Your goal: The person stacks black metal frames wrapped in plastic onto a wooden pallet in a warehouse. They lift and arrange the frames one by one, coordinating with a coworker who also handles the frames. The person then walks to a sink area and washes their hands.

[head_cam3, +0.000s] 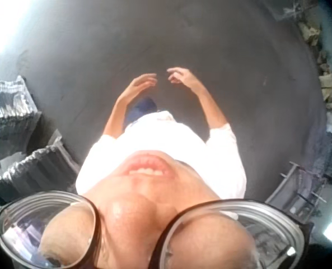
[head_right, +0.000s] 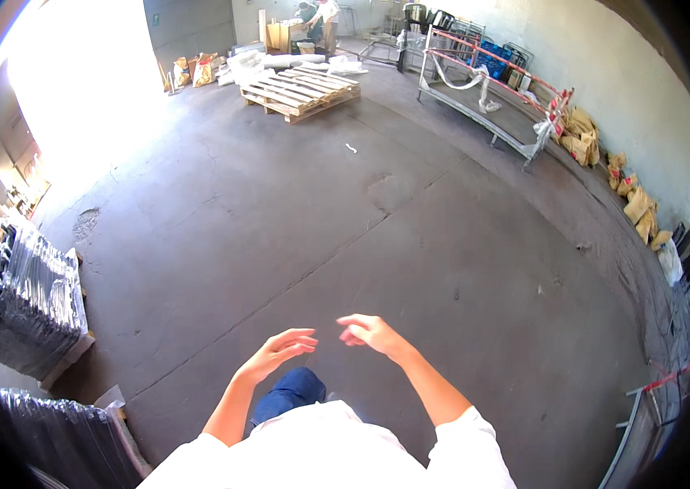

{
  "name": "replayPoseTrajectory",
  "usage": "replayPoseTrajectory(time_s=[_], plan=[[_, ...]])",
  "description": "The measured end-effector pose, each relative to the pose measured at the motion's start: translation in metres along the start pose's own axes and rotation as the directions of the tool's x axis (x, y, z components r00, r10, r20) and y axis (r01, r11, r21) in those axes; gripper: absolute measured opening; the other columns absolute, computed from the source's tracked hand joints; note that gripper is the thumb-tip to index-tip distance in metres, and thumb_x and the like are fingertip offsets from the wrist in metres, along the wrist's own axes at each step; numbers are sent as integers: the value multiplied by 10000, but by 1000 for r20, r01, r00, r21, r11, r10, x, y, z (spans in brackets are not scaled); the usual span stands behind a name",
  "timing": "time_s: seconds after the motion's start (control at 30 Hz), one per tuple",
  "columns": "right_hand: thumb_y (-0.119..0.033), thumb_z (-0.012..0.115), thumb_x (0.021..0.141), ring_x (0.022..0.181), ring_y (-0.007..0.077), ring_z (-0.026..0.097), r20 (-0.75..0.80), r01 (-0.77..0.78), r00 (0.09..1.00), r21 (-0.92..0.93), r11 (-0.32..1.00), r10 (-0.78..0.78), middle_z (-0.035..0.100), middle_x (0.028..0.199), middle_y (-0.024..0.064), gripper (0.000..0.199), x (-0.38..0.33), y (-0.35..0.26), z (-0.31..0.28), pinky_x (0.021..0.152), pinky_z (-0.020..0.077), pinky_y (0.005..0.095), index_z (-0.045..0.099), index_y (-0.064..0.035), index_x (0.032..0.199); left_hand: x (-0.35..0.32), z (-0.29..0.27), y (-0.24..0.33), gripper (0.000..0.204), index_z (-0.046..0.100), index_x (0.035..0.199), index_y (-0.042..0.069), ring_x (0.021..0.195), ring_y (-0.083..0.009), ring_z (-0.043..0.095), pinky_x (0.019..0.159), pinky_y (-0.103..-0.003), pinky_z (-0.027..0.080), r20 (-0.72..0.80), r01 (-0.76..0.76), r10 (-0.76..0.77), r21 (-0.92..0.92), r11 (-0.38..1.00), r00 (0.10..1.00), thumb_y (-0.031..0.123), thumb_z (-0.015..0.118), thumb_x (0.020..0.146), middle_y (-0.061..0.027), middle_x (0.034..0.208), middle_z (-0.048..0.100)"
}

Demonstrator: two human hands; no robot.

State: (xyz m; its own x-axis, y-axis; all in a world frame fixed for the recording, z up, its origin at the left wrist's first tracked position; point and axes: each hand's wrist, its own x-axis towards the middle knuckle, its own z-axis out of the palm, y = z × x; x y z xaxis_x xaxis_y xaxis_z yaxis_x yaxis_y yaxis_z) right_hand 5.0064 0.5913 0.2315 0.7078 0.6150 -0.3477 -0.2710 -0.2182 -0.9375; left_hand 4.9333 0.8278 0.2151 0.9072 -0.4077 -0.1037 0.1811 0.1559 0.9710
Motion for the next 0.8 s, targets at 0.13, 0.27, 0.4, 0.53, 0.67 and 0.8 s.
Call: replayPoseTrajectory(time_s=[0.13,0.27,0.4,0.53,0.67,0.8], plan=[[-178,411,853,825,159,551,165,53,985,4,999,-53,573,891,93,307,123,-57,-33,796,431,282,480,-33,1114,70,-66,2,373,414,1185,65,991,-183,492,862,-299,361,-155,57,-71,-94,994,985,186,480,839,-100,1074,519],[-191,414,852,852,168,551,117,39,992,100,994,-51,574,905,105,315,221,-68,-83,798,430,286,476,-23,1111,171,-133,2,368,413,1183,59,997,-186,488,865,-302,358,-145,34,-54,-139,990,988,172,472,838,-100,1077,517],[-166,393,863,849,184,559,-90,-29,995,203,979,49,579,909,125,292,279,-87,-141,775,437,293,483,-8,1092,295,-194,40,371,416,1180,57,1004,-179,487,868,-300,372,-27,17,-20,-91,996,999,174,488,835,-104,1081,511],[-157,394,861,821,180,567,-234,23,971,282,959,46,584,893,128,277,320,-115,-213,753,444,272,491,-5,1070,415,-231,82,350,404,1188,50,1010,-186,483,874,-310,369,141,-76,72,22,997,987,149,450,855,-104,1069,512],[-153,396,859,797,174,573,-377,91,923,400,912,74,587,876,123,265,366,-108,-280,737,449,259,497,-6,1055,512,-250,110,343,402,1191,59,1016,-172,477,883,-302,356,322,3,0,-11,1000,947,155,439,864,-100,1083,507],[-155,399,857,789,170,573,-383,39,915,405,914,130,588,870,120,263,439,-108,-363,730,451,258,498,-7,1050,606,-299,96,343,395,1200,68,1010,-177,480,893,-305,347,345,114,-105,-7,993,933,164,427,872,-101,1090,506]])
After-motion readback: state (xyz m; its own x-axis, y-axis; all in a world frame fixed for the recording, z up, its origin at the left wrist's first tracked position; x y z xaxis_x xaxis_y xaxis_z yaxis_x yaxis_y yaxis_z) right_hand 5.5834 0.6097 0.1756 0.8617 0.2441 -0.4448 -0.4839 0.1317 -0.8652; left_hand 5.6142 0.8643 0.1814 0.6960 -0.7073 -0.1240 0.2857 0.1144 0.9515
